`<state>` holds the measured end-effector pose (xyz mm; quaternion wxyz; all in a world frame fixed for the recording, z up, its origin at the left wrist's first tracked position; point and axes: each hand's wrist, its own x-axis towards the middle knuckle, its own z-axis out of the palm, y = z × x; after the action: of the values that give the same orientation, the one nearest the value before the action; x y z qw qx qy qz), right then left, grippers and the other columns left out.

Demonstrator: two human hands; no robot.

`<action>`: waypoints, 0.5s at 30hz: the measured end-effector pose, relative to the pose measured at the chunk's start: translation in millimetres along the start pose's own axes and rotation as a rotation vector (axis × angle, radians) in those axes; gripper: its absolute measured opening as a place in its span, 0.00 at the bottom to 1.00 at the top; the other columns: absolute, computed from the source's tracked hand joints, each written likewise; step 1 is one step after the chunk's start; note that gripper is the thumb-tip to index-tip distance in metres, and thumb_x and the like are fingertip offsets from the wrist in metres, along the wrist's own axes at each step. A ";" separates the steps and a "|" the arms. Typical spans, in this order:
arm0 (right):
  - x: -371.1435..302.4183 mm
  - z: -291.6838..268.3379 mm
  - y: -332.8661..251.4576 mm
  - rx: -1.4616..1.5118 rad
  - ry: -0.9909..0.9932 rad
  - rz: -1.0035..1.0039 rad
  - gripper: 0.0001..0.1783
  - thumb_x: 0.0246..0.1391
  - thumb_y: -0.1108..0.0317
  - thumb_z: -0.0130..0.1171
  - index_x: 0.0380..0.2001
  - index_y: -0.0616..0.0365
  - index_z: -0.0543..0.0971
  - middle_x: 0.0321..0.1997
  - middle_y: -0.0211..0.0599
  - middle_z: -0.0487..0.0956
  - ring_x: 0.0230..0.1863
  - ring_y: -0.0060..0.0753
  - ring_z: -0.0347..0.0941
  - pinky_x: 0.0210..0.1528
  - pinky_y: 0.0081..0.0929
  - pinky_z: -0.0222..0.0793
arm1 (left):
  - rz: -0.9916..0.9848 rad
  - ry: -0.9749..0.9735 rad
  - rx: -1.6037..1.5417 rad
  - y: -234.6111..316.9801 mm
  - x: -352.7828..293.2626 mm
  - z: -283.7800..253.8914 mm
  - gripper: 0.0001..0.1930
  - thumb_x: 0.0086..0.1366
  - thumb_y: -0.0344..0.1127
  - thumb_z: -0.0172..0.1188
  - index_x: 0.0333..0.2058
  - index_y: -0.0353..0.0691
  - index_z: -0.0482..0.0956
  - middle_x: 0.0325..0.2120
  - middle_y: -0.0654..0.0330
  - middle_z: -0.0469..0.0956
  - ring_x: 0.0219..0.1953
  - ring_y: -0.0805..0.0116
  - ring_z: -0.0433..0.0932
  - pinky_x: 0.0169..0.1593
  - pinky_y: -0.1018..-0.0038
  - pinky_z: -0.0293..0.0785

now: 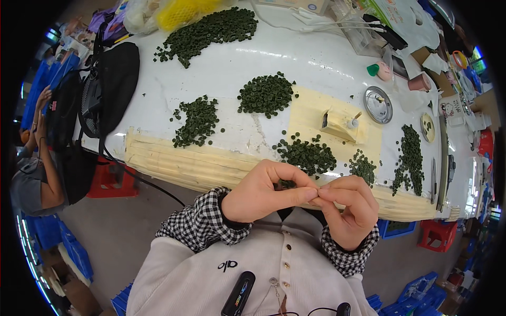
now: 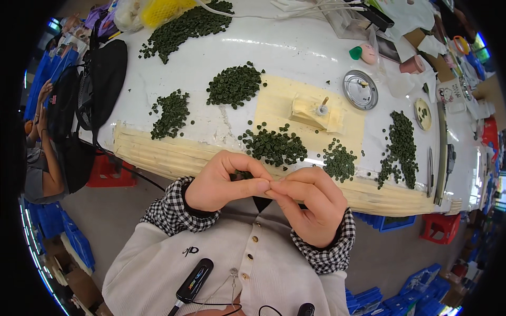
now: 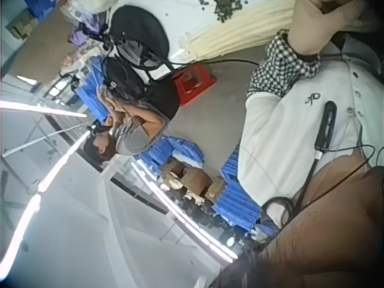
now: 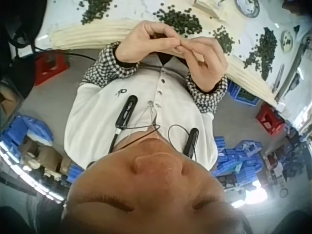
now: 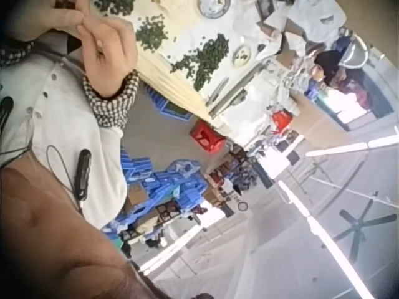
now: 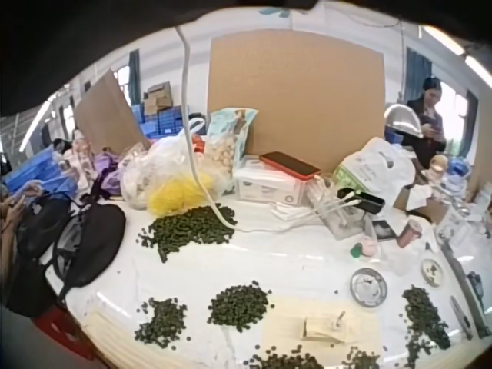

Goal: The person is manually assembling small green plastic components at a workbench.

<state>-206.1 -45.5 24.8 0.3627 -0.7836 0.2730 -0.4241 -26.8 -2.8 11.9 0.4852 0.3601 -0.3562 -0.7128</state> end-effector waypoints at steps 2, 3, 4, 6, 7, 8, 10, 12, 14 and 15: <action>2.5 0.2 0.7 -0.031 -0.018 -0.026 0.11 0.38 0.81 0.64 0.29 0.63 0.77 0.29 0.38 0.75 0.27 0.29 0.71 0.29 0.21 0.67 | 0.004 0.041 0.041 -2.7 0.0 -1.5 0.05 0.59 0.28 0.57 0.32 0.32 0.77 0.29 0.60 0.78 0.33 0.79 0.75 0.38 0.83 0.70; 3.3 0.2 2.2 0.009 -0.020 -0.002 0.10 0.39 0.81 0.63 0.29 0.64 0.77 0.29 0.38 0.75 0.27 0.29 0.72 0.29 0.21 0.67 | 0.000 0.066 0.063 -2.3 -0.8 -0.9 0.05 0.59 0.27 0.57 0.32 0.32 0.77 0.29 0.60 0.78 0.33 0.79 0.75 0.38 0.83 0.71; 3.7 0.5 4.8 0.049 -0.021 0.022 0.09 0.40 0.82 0.62 0.30 0.64 0.77 0.30 0.39 0.75 0.27 0.29 0.72 0.29 0.21 0.67 | -0.004 0.090 0.085 -0.8 -2.0 0.1 0.05 0.59 0.27 0.57 0.32 0.31 0.77 0.29 0.60 0.78 0.33 0.79 0.75 0.37 0.83 0.71; 1.5 2.5 7.3 0.154 -0.006 0.125 0.08 0.42 0.82 0.59 0.30 0.65 0.77 0.30 0.39 0.75 0.28 0.29 0.72 0.30 0.20 0.67 | -0.006 0.118 0.112 0.7 -2.3 1.0 0.04 0.59 0.26 0.56 0.32 0.31 0.77 0.29 0.60 0.78 0.32 0.79 0.75 0.37 0.83 0.71; 0.2 5.0 7.7 0.219 0.010 0.204 0.07 0.43 0.83 0.58 0.29 0.66 0.76 0.30 0.39 0.75 0.28 0.29 0.72 0.30 0.20 0.67 | -0.004 0.122 0.117 0.9 -1.8 1.1 0.04 0.59 0.25 0.56 0.32 0.31 0.77 0.29 0.60 0.78 0.32 0.79 0.75 0.37 0.83 0.71; -0.8 6.5 7.8 0.284 0.027 0.282 0.06 0.44 0.83 0.57 0.29 0.66 0.76 0.30 0.39 0.75 0.28 0.29 0.72 0.30 0.20 0.67 | -0.001 0.126 0.122 0.7 -0.9 1.5 0.04 0.59 0.25 0.56 0.32 0.31 0.77 0.29 0.60 0.78 0.32 0.79 0.75 0.37 0.83 0.72; -2.1 9.0 7.6 0.416 0.025 0.362 0.06 0.46 0.82 0.56 0.31 0.67 0.75 0.32 0.38 0.74 0.32 0.27 0.73 0.34 0.19 0.69 | 0.036 0.147 0.117 -3.5 -0.5 1.8 0.04 0.58 0.27 0.58 0.32 0.33 0.78 0.27 0.64 0.77 0.28 0.85 0.71 0.30 0.88 0.66; -3.2 10.2 7.7 0.549 0.024 0.442 0.06 0.48 0.82 0.54 0.33 0.69 0.74 0.35 0.38 0.73 0.35 0.24 0.74 0.39 0.18 0.70 | 0.054 0.154 0.130 -5.9 -0.1 1.0 0.05 0.58 0.29 0.59 0.32 0.34 0.78 0.25 0.67 0.77 0.25 0.88 0.68 0.26 0.90 0.62; -3.4 9.1 9.9 0.591 -0.003 0.445 0.07 0.49 0.82 0.53 0.33 0.69 0.73 0.36 0.37 0.72 0.37 0.23 0.73 0.41 0.18 0.70 | 0.055 0.146 0.161 -5.9 0.0 -0.4 0.05 0.58 0.29 0.59 0.32 0.34 0.78 0.24 0.68 0.76 0.23 0.89 0.66 0.25 0.90 0.61; -3.3 8.5 11.2 0.613 -0.016 0.447 0.07 0.49 0.82 0.53 0.34 0.70 0.73 0.36 0.37 0.72 0.37 0.23 0.73 0.42 0.18 0.70 | 0.061 0.148 0.164 -5.8 0.2 -0.2 0.05 0.58 0.29 0.59 0.32 0.34 0.78 0.24 0.68 0.76 0.23 0.89 0.66 0.25 0.90 0.60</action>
<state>-201.7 -46.8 11.1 0.6660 -0.5633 0.2948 -0.3903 -29.2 -1.4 6.8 0.5005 0.4394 -0.3871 -0.6376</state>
